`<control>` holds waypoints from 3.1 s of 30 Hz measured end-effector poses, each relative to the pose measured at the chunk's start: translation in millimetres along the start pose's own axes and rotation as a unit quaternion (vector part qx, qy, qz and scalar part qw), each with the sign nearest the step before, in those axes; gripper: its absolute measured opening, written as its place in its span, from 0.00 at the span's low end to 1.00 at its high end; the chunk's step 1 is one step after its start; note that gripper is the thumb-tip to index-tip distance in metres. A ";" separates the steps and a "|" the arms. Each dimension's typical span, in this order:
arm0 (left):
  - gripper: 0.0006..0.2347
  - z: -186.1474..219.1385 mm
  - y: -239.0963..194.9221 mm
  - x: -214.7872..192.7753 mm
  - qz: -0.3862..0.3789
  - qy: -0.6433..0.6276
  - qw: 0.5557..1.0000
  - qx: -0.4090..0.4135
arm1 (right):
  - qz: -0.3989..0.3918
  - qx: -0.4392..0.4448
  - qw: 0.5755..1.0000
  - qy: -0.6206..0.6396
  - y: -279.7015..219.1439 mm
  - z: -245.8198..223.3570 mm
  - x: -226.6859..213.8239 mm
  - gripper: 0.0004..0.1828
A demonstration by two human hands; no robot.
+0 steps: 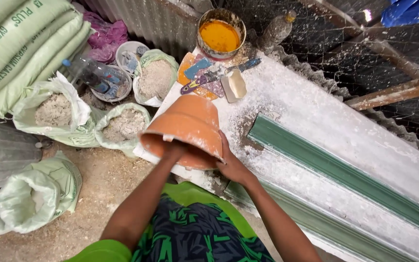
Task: Mixing plaster in a bowl and pouring it into a decorative mold, then smoothing it with a scraper.
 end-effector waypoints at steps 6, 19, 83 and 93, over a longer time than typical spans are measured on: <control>0.05 -8.5 -8.4 100.9 0.128 0.138 0.969 0.159 | 0.003 0.006 1.000 0.021 1.5 38.8 13.1 0.52; 0.30 74.4 -64.6 -60.1 -0.043 -0.589 0.759 -0.274 | -0.002 0.099 0.991 0.095 11.1 72.3 49.2 0.43; 0.23 57.8 57.4 -242.9 0.127 -0.548 0.778 -0.279 | 0.192 0.079 0.815 0.541 81.2 112.2 -47.4 0.37; 0.23 24.2 233.7 -225.2 0.090 -0.638 0.732 -0.223 | 0.242 0.066 0.790 0.559 86.3 140.8 -21.0 0.33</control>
Point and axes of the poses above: each hand's wrist, its own y-axis towards the middle knuckle, its own x-axis out of the palm, z = x × y, the point moved 2 cm from there along y, towards the middle knuckle, and after that the axes turned 10 degrees about -y, right-handed, at the moved point
